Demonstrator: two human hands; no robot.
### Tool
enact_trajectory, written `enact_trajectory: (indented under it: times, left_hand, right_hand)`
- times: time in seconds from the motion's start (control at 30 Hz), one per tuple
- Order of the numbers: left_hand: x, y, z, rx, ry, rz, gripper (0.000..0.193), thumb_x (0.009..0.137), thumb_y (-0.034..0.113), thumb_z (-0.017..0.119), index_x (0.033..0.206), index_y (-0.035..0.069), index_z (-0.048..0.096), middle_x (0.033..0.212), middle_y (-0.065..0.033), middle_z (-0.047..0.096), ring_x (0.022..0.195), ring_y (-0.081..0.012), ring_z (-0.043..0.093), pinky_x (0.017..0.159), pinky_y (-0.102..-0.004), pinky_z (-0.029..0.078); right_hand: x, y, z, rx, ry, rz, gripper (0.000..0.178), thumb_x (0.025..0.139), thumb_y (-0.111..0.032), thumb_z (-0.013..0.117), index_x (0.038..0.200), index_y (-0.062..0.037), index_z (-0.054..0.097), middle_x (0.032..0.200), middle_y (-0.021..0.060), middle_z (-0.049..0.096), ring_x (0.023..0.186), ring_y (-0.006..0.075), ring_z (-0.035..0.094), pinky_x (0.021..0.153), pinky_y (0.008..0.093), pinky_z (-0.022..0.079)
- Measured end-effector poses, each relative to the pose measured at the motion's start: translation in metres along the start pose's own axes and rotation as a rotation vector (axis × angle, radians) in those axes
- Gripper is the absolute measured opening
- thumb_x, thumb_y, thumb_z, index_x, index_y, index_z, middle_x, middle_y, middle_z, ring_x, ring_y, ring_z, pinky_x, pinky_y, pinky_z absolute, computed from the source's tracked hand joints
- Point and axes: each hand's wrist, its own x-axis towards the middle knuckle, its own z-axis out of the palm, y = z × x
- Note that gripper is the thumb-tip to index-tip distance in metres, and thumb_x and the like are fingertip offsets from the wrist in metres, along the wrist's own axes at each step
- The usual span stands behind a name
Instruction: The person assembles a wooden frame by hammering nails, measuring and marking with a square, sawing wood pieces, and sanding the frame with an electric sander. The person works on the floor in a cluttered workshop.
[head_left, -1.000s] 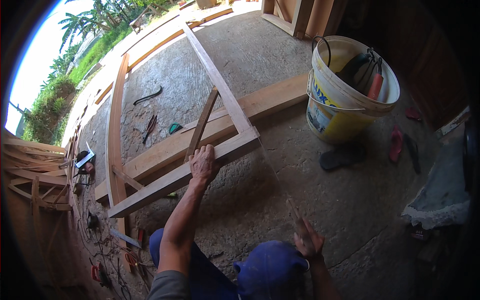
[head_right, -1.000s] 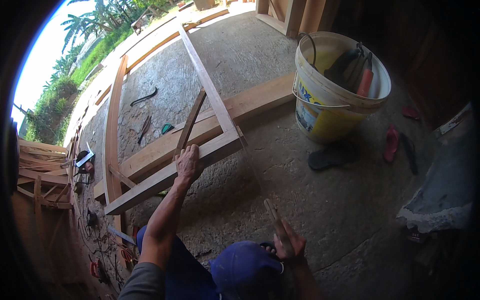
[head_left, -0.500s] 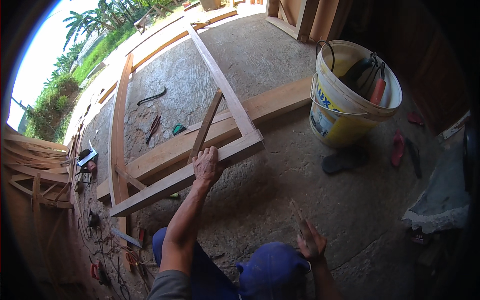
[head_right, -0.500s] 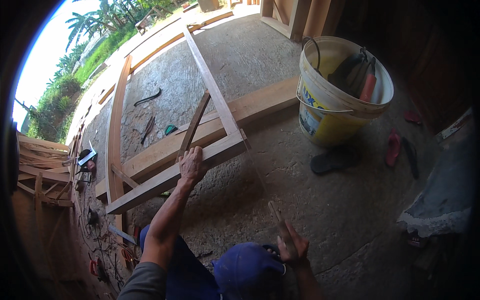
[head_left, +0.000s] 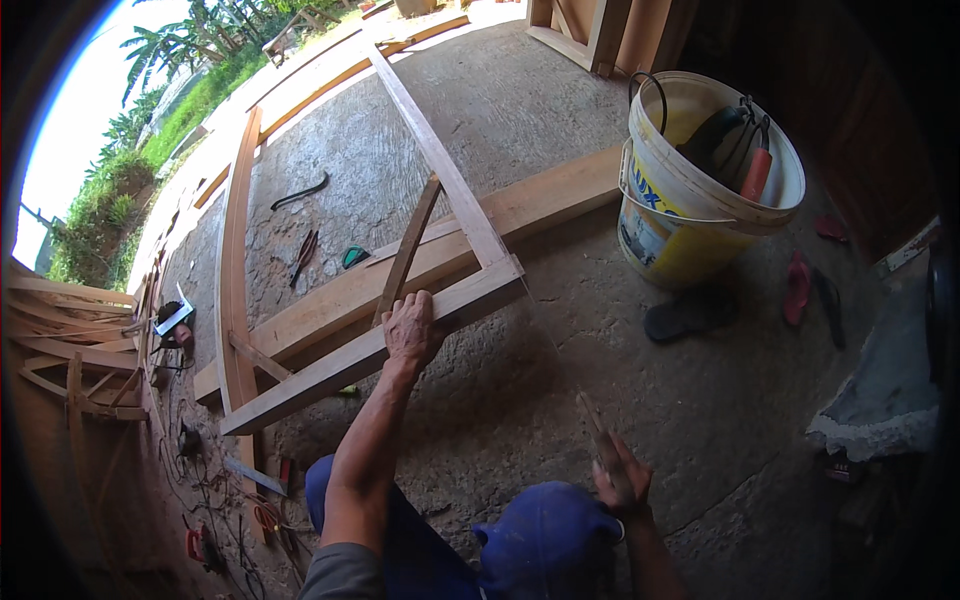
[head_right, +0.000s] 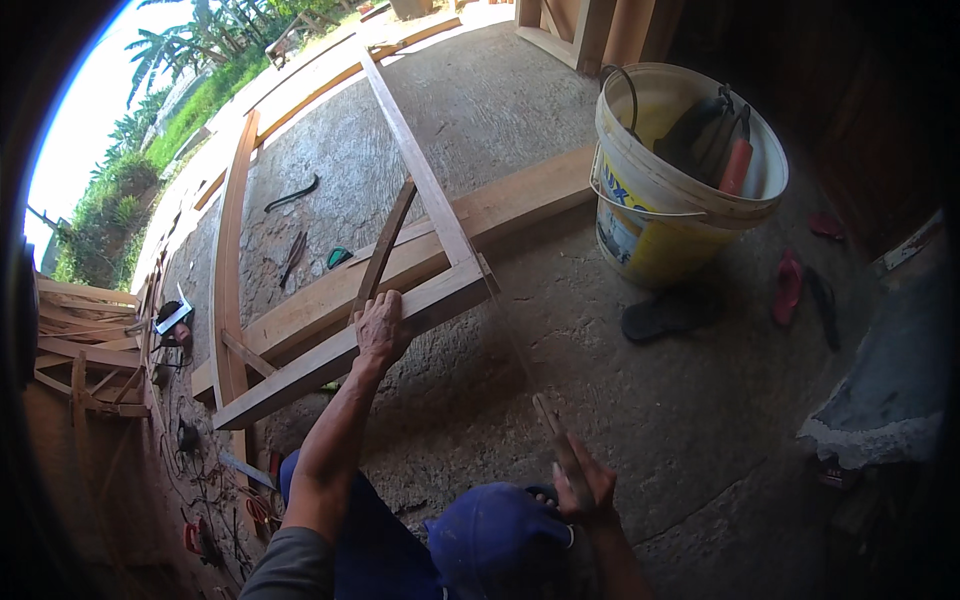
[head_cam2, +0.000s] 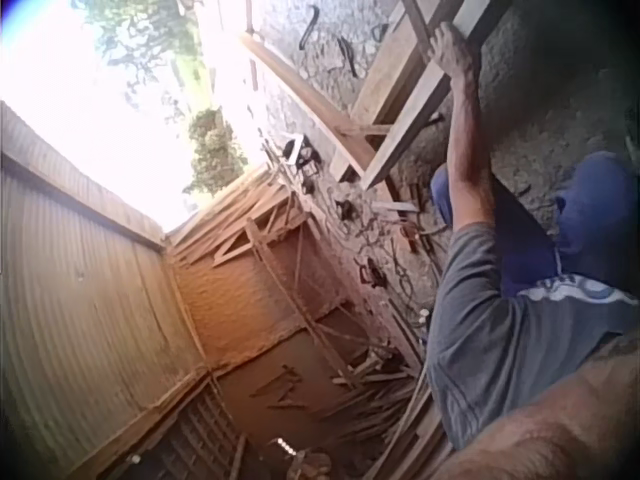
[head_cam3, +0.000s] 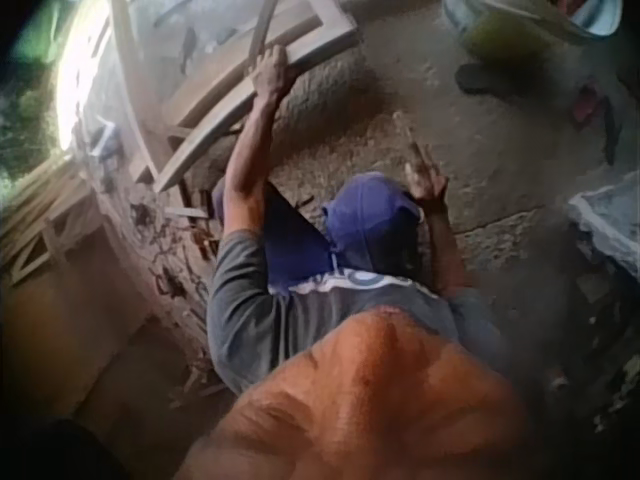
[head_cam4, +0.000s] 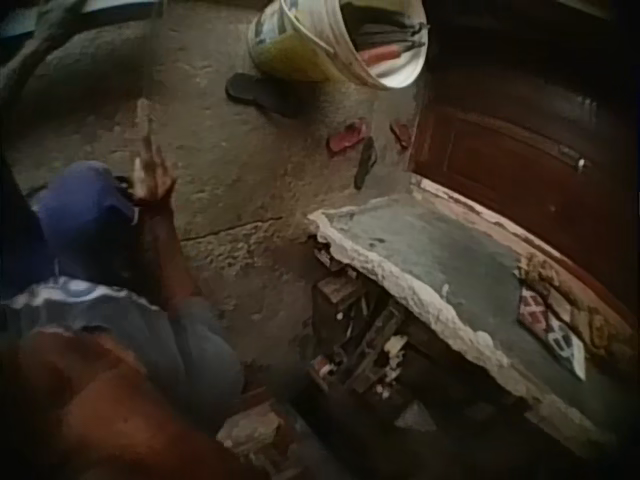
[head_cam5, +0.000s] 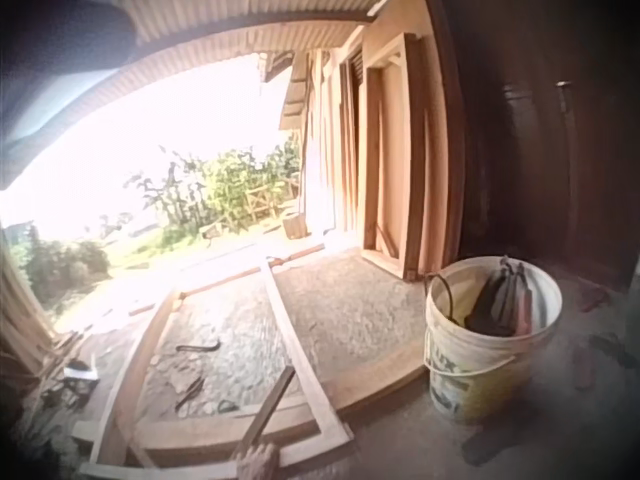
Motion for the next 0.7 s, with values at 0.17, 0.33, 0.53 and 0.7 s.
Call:
enact_trajectory:
  times: [0.17, 0.33, 0.53, 0.7]
  left_hand:
    - [0.001, 0.011, 0.006, 0.028, -0.037, -0.013, 0.05, 0.079, 0.047, 0.079, 0.104, 0.012, 0.055, 0.104, -0.0096, 0.063, 0.105, -0.0319, 0.06, 0.086, -0.0491, 0.043]
    - [0.017, 0.022, 0.0, -0.009, -0.032, 0.04, 0.041, 0.082, 0.037, 0.073, 0.107, 0.011, 0.053, 0.106, -0.0108, 0.06, 0.106, -0.0345, 0.059, 0.087, -0.0506, 0.042]
    - [0.0, 0.004, 0.0, 0.0, 0.017, 0.01, 0.051, 0.078, 0.047, 0.081, 0.102, 0.01, 0.055, 0.102, -0.0106, 0.062, 0.102, -0.0333, 0.06, 0.085, -0.05, 0.043]
    - [0.006, 0.003, 0.016, 0.045, 0.016, -0.002, 0.044, 0.082, 0.043, 0.077, 0.104, 0.011, 0.055, 0.103, -0.0104, 0.062, 0.103, -0.0333, 0.06, 0.086, -0.0501, 0.044]
  right_hand:
    - [-0.035, -0.003, -0.004, -0.182, -0.014, 0.005, 0.068, 0.081, -0.001, 0.065, 0.147, -0.0076, 0.053, 0.121, 0.023, 0.07, 0.074, 0.0313, 0.074, 0.057, 0.039, 0.058]
    - [0.172, 0.016, 0.06, 0.32, 0.066, 0.276, 0.048, 0.088, -0.007, 0.064, 0.135, 0.0031, 0.06, 0.114, 0.0278, 0.07, 0.085, 0.0391, 0.073, 0.075, 0.04, 0.057]
    - [-0.048, -0.003, -0.022, -0.043, -0.031, 0.049, 0.064, 0.082, -0.003, 0.07, 0.144, -0.0099, 0.058, 0.123, 0.0265, 0.069, 0.082, 0.0323, 0.075, 0.062, 0.0391, 0.06]
    - [0.021, 0.012, 0.032, 0.018, 0.091, 0.046, 0.053, 0.084, -0.004, 0.063, 0.137, -0.0039, 0.062, 0.115, 0.0235, 0.072, 0.079, 0.0341, 0.075, 0.064, 0.0371, 0.059]
